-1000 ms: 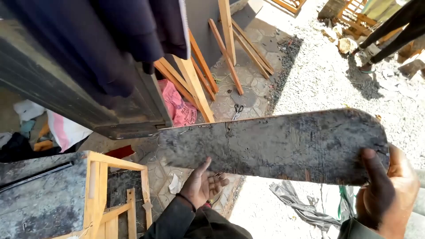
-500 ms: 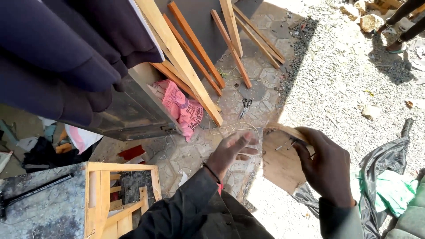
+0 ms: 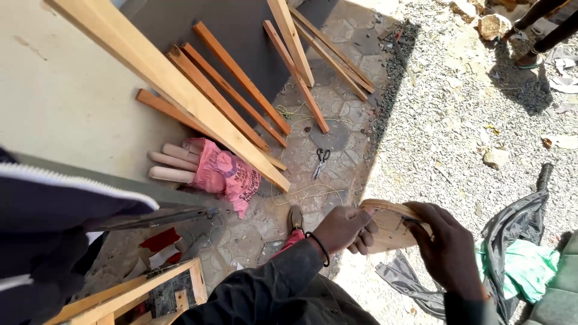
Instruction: Using a hammer to dismantle and repair parts of a wooden furniture frame in a workshop environment.
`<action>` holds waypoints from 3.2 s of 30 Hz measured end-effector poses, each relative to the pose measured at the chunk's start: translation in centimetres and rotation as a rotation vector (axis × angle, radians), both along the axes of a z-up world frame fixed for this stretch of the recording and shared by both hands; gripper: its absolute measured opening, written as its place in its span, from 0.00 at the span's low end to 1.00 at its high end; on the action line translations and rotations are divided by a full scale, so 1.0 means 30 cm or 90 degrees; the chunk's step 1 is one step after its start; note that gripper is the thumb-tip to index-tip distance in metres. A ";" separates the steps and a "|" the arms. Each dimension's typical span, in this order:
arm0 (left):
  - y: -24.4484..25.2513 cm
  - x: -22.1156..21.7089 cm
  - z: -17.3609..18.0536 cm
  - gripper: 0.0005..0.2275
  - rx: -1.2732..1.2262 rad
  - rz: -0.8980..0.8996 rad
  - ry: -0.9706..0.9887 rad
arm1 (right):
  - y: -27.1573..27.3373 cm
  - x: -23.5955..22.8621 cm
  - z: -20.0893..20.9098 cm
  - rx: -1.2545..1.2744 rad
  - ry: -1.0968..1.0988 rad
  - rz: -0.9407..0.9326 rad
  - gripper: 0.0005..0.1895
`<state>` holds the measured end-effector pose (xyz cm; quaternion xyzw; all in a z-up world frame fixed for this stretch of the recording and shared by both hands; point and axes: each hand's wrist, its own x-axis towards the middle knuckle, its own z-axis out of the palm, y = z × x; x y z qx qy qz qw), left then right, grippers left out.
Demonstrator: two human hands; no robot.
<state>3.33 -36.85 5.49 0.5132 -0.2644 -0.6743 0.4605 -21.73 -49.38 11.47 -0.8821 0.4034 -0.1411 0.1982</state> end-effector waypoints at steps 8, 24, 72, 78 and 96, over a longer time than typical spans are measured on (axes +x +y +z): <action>-0.323 0.272 -0.033 0.36 0.132 0.084 -0.158 | -0.345 0.442 -0.120 0.027 -0.093 0.074 0.17; -1.044 0.603 -0.238 0.21 0.099 0.528 0.085 | -1.097 0.922 -0.238 0.109 -0.085 0.140 0.27; -1.787 1.755 -1.404 0.25 0.097 0.903 0.500 | -1.928 1.509 -0.385 0.407 0.227 -0.025 0.37; -1.649 2.061 -1.522 0.17 0.301 0.934 0.416 | -1.905 1.631 -0.369 0.414 0.268 0.044 0.37; -1.352 2.415 -1.266 0.39 0.321 0.884 -0.045 | -2.032 1.878 -0.394 0.419 0.264 0.195 0.35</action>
